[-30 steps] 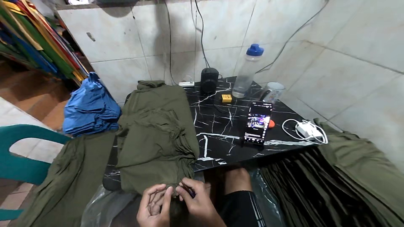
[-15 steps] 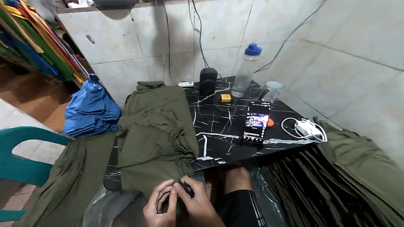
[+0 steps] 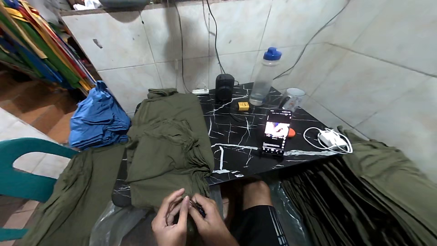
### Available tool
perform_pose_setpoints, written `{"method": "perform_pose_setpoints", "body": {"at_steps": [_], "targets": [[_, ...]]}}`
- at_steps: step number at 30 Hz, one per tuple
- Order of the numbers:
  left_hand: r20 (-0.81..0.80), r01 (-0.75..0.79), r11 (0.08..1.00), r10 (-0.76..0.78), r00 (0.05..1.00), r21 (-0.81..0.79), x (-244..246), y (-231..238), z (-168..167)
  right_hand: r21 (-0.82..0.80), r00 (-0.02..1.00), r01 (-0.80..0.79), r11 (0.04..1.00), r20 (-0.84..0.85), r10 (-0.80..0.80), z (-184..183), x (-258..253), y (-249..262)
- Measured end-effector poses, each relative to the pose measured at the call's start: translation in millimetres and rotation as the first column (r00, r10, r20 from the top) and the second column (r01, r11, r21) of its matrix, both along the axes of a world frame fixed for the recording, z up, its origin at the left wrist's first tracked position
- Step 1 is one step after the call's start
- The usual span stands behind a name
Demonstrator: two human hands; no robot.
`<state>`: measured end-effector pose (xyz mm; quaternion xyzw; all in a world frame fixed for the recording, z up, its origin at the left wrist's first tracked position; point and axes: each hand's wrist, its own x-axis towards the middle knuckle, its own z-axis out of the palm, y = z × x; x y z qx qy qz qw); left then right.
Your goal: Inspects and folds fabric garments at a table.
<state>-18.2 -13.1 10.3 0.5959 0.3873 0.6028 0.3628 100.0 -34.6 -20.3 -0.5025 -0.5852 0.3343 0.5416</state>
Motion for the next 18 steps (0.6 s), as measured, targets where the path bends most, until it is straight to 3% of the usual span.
{"method": "perform_pose_setpoints", "body": {"at_steps": [6, 18], "targets": [[-0.042, -0.028, 0.996, 0.032, 0.999, 0.089, -3, 2, -9, -0.081, 0.976, 0.213, 0.974, 0.065, -0.208, 3, 1, -3], [-0.093, 0.041, 0.998, -0.037, 0.995, 0.043, -3, 1, -10, -0.030, 0.997, 0.032, 0.999, -0.062, -0.034, 0, 5, -3]]}}
